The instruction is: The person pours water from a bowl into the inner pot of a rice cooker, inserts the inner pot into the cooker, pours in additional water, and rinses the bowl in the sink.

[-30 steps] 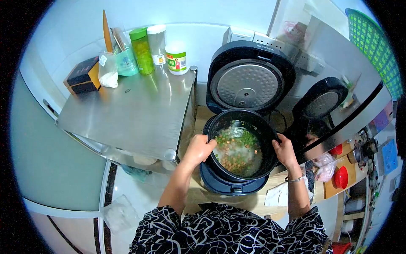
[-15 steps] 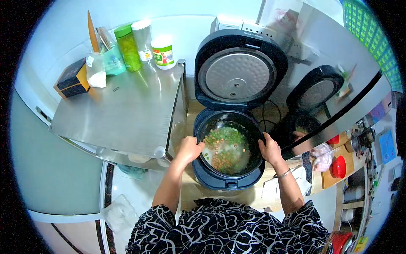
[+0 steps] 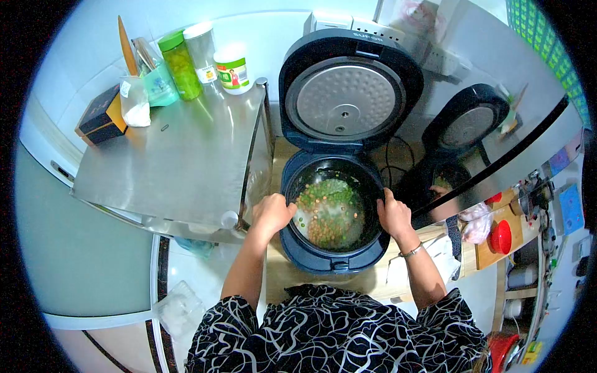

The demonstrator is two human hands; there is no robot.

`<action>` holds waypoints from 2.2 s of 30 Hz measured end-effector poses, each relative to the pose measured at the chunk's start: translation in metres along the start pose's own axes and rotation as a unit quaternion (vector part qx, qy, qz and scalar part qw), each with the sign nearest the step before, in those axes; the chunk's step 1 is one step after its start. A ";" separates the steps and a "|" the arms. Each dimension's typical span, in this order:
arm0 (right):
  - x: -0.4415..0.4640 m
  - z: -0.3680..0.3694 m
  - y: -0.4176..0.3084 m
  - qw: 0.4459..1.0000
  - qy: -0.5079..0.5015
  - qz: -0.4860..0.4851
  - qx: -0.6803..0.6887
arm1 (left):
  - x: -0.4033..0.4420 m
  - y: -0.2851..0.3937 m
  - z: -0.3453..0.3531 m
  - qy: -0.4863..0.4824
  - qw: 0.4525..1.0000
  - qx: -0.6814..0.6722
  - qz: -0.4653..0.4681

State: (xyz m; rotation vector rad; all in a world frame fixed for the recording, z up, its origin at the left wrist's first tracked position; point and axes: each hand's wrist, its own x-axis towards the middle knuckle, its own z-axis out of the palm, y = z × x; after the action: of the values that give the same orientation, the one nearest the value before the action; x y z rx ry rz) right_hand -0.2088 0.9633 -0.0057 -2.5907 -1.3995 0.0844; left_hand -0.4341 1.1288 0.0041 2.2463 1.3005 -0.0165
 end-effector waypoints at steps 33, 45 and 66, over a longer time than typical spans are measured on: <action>0.000 0.008 -0.007 0.960 -0.005 -0.094 -0.262 | -0.004 0.006 0.001 0.032 0.998 0.054 0.010; 0.001 0.023 0.000 0.945 0.037 -0.087 -0.312 | 0.001 0.008 0.007 0.023 0.989 0.136 0.049; -0.102 -0.030 -0.014 0.999 -0.031 -0.017 -0.016 | -0.029 -0.006 0.036 0.239 0.966 0.053 0.081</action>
State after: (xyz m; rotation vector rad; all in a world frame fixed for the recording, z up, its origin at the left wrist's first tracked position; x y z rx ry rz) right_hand -0.2723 0.8818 0.0220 -2.6112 -1.4770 0.1405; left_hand -0.4454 1.0918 -0.0213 2.5398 1.3676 0.5606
